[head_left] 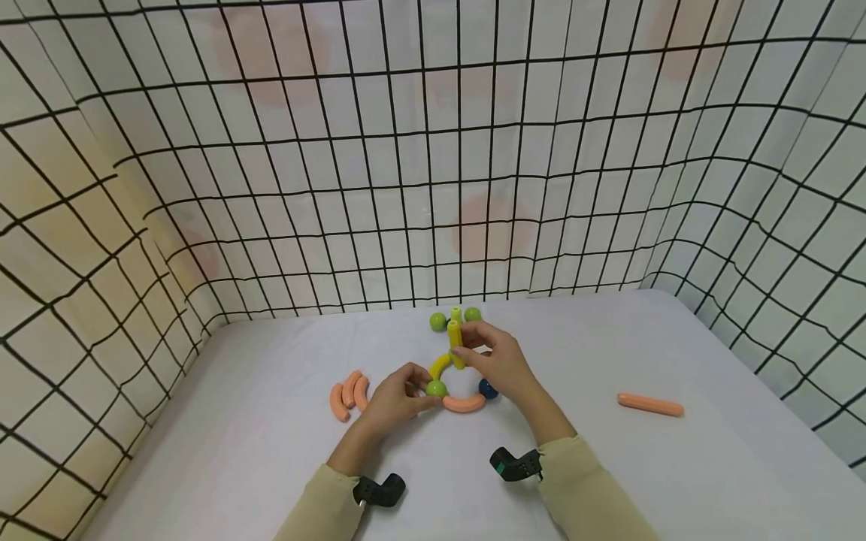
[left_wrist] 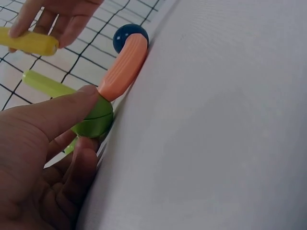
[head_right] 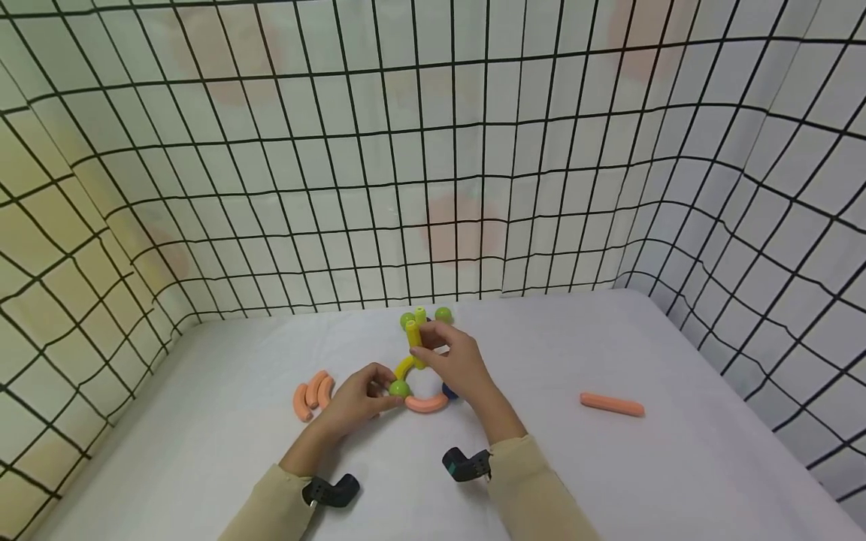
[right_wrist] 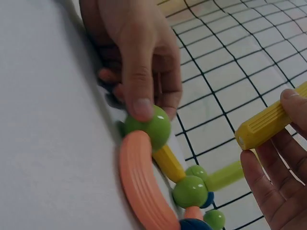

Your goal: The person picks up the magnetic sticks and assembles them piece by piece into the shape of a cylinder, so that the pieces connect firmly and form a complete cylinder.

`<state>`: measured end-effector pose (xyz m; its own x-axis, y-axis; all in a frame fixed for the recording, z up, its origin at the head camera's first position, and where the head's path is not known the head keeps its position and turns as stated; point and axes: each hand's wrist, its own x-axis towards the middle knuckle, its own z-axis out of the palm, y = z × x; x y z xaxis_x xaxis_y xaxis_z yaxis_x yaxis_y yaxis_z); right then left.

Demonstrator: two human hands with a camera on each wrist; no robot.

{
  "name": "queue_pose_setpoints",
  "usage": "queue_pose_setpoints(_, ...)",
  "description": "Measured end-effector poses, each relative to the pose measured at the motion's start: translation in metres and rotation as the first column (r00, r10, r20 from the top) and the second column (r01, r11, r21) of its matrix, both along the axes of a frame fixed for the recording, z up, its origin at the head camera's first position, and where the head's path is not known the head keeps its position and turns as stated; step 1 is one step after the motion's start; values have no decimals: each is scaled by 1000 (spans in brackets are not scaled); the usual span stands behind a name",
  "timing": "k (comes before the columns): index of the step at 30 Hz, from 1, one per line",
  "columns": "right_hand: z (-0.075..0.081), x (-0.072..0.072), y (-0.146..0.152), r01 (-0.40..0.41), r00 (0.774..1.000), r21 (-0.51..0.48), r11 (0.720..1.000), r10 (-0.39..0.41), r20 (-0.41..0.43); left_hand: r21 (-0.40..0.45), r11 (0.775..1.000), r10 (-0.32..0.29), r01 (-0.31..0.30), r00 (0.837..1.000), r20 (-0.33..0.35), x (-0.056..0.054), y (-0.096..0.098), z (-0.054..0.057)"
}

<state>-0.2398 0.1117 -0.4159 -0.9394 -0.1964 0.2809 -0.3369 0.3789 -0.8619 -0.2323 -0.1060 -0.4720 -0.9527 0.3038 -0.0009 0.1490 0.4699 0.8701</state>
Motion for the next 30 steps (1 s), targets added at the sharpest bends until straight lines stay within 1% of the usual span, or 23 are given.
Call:
queue_pose_setpoints(5,-7,2,-11,-20,1000,-14,1000,20,10,-33,999,6,-7,999,-36,0,1,0)
queue_pose_setpoints(10,-15,3,-18,-13,1000,-30,999,13,13,-52,999,8,-11,998,-66,1,1,-1)
queue_pose_setpoints(15,-20,5,-23,-2,1000,-44,999,2,21,-43,999,2,-5,998,-70,1,1,-1)
queue_pose_setpoints(23,-24,5,-31,11,1000,-17,1000,-11,7,-45,999,6,-9,997,-72,0,2,-1)
queue_pose_setpoints(30,-26,6,-33,-11,1000,-35,999,11,9,-55,998,12,-16,998,-68,0,2,-1)
